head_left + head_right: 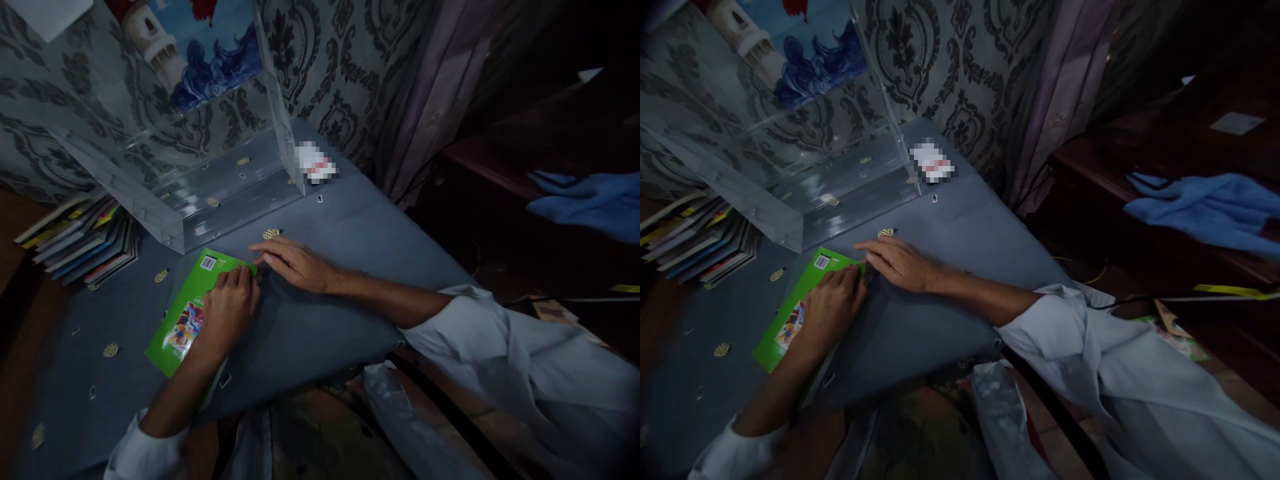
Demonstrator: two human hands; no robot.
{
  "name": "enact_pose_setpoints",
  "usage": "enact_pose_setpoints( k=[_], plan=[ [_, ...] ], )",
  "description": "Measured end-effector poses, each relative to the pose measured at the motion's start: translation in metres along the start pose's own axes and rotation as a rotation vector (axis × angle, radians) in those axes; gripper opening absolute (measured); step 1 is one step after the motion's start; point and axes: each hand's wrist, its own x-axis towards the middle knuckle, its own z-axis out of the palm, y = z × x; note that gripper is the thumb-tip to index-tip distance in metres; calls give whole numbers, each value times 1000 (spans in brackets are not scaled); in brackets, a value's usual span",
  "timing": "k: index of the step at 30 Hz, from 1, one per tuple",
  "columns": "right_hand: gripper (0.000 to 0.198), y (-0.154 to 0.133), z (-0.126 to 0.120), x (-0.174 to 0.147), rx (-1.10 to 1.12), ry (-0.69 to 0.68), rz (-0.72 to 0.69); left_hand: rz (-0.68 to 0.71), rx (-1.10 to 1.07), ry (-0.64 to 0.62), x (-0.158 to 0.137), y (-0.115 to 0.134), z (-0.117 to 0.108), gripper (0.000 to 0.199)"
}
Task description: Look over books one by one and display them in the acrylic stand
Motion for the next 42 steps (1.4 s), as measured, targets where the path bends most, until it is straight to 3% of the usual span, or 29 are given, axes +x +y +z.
enact_pose_setpoints(
  k=[7,12,18,21,25,31,42],
  plan=[
    [32,4,-1,-3,-194,-149,11,3,60,-37,0,5,3,27],
    [24,-3,3,-5,-394,-236,-45,0,-21,-7,-2,1,6,26],
    [23,-26,15,-13,-630,-322,-15,108,-206,95,-12,-47,14,29],
    [25,-35,23,-16,-703,-384,29,-34,-153,109,-26,-78,20,38],
    [28,-40,33,-12,-695,-408,104,-160,-101,31,-43,-96,22,44],
    [35,-27,39,17,-533,-424,79,-308,-31,26,-44,-90,22,43],
    [40,8,50,61,-487,-375,72,-365,-63,73,-21,-102,36,45]
  ],
)
